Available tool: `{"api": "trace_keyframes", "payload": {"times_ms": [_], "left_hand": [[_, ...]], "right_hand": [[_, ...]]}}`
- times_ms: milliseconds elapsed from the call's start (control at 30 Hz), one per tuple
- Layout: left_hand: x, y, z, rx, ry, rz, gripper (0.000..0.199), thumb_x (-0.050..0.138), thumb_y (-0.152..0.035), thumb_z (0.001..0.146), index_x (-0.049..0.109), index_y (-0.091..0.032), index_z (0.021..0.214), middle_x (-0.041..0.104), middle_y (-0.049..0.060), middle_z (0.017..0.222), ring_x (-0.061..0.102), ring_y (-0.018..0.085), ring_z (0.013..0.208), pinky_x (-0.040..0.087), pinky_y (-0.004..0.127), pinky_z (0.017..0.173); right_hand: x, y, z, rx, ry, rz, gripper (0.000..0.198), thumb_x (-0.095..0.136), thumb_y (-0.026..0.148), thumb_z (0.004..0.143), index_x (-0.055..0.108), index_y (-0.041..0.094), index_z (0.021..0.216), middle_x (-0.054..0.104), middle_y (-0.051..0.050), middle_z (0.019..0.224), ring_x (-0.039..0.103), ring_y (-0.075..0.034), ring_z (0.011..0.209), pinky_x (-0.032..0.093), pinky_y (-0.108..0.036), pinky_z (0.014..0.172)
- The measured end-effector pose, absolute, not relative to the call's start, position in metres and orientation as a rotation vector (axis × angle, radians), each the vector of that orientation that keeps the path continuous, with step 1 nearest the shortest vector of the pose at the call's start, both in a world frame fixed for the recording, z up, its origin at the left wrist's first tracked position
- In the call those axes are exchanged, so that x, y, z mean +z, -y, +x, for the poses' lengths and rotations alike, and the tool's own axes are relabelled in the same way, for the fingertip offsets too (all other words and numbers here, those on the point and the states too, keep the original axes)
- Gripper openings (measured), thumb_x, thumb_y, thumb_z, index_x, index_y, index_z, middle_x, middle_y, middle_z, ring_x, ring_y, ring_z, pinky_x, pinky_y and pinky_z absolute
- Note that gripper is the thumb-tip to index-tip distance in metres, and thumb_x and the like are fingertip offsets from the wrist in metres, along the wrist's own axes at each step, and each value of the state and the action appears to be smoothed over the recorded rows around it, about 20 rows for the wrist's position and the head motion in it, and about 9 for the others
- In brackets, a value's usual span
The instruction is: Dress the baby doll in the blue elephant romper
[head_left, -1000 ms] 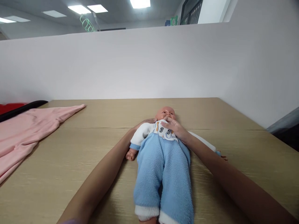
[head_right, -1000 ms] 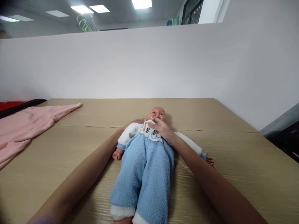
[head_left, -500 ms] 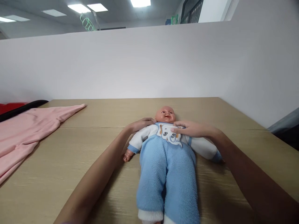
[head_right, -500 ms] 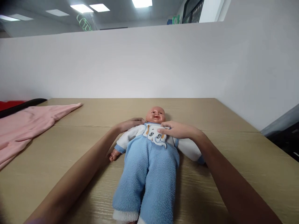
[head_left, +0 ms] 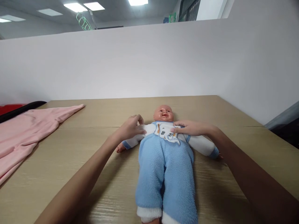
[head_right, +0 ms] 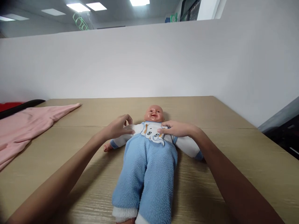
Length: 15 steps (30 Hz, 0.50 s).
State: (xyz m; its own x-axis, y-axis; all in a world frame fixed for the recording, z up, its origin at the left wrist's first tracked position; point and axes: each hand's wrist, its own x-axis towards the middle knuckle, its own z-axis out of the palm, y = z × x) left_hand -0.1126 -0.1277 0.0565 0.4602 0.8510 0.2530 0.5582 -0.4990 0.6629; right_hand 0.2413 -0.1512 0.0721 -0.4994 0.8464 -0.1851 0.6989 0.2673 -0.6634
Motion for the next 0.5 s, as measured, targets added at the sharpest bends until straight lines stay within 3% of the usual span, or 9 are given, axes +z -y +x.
{"api": "trace_keyframes", "payload": {"times_ms": [133, 333, 500], "left_hand": [[0.074, 0.156, -0.109, 0.574, -0.885, 2.17, 0.017, 0.073, -0.034, 0.089, 0.074, -0.026, 0.104, 0.073, 0.005, 0.091, 0.065, 0.022, 0.08, 0.05, 0.029, 0.068], [0.08, 0.161, -0.122, 0.295, -0.817, 2.087, 0.028, 0.079, -0.039, 0.084, 0.075, -0.025, 0.107, 0.074, 0.004, 0.085, 0.068, 0.022, 0.074, 0.053, 0.028, 0.063], [0.089, 0.154, -0.127, -0.032, -0.789, 2.097, 0.033, 0.072, -0.05, 0.09, 0.061, -0.021, 0.103, 0.062, -0.001, 0.082, 0.056, 0.015, 0.067, 0.047, 0.025, 0.061]], "right_hand": [[0.071, 0.153, 0.239, 1.034, 2.342, -1.414, 0.036, 0.07, 0.063, 0.088, 0.073, 0.027, 0.09, 0.076, -0.001, 0.099, 0.066, -0.029, 0.095, 0.048, -0.038, 0.082], [0.074, 0.156, 0.234, 1.053, 2.353, -1.38, 0.042, 0.066, 0.068, 0.088, 0.068, 0.026, 0.085, 0.073, -0.002, 0.098, 0.064, -0.028, 0.092, 0.047, -0.037, 0.08], [0.08, 0.158, 0.235, 1.032, 2.361, -1.44, 0.051, 0.065, 0.076, 0.083, 0.072, 0.026, 0.092, 0.076, -0.003, 0.104, 0.066, -0.031, 0.098, 0.048, -0.038, 0.085]]}}
